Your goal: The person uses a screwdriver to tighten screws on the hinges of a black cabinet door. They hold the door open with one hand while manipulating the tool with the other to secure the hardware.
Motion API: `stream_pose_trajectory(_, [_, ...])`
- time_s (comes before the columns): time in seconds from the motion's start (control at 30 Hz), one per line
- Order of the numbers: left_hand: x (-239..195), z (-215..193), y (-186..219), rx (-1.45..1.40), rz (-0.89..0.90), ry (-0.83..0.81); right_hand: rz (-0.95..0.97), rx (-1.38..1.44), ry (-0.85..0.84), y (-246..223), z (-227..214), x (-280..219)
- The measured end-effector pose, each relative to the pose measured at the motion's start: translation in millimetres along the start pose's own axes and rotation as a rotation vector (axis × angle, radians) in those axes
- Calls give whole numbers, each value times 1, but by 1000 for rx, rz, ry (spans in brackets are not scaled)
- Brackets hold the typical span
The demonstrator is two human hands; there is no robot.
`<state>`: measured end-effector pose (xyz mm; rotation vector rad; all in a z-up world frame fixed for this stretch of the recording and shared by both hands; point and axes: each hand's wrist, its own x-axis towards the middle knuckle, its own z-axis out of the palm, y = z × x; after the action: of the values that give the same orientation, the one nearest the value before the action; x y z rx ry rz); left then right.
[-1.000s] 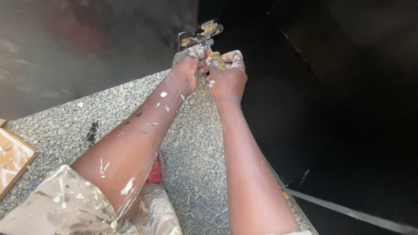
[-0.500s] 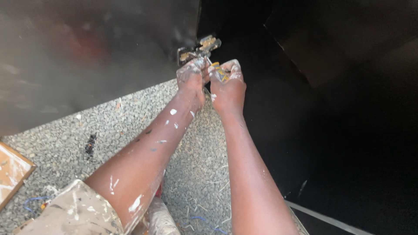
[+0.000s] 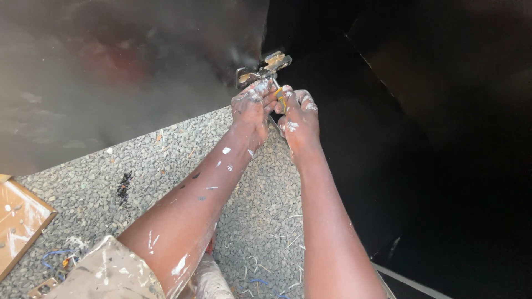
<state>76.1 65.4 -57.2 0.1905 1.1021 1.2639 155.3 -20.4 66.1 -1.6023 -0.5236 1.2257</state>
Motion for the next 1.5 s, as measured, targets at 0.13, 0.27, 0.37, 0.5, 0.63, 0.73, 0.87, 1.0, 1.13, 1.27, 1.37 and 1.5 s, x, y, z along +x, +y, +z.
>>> stream_pose_trajectory(0.13, [13, -2, -11, -24, 2, -36, -48, 40, -12, -3, -1, 4])
stream_pose_trajectory(0.27, [-27, -6, 12, 105, -73, -140, 248, 261, -137, -20, -5, 14])
stream_pose_trajectory(0.37, [-32, -24, -5, 5, -170, -184, 409, 332, -199, -37, -1, 10])
stream_pose_trajectory(0.5, [-73, 0, 44, 57, -135, -225, 465, 273, -167, -3, -3, 35])
stream_pose_trajectory(0.63, [-62, -18, 24, 316, 49, -410, 451, 264, -127, 5, -10, 38])
stream_pose_trajectory(0.73, [-73, -8, 36, 400, 131, -416, 333, 301, -105, 19, -11, 42])
stream_pose_trajectory(0.87, [-106, 18, 53, 473, 23, -276, -252, 128, 43, 62, 2, 19])
stream_pose_trajectory(1.0, [-86, 1, 44, 333, 15, -227, -271, -145, 6, 42, -13, -26])
stream_pose_trajectory(1.13, [-76, 2, 47, 311, 0, -218, -181, -45, 20, 57, -18, -2])
stream_pose_trajectory(1.27, [-19, -27, 9, 317, -64, -477, 262, 609, -210, 53, -21, 32])
stream_pose_trajectory(1.37, [-79, -19, 26, 300, -111, -406, 196, 132, -49, 28, -19, 4])
stream_pose_trajectory(1.5, [-64, -20, 21, 364, -28, -362, 287, 61, -76, 15, -20, 5])
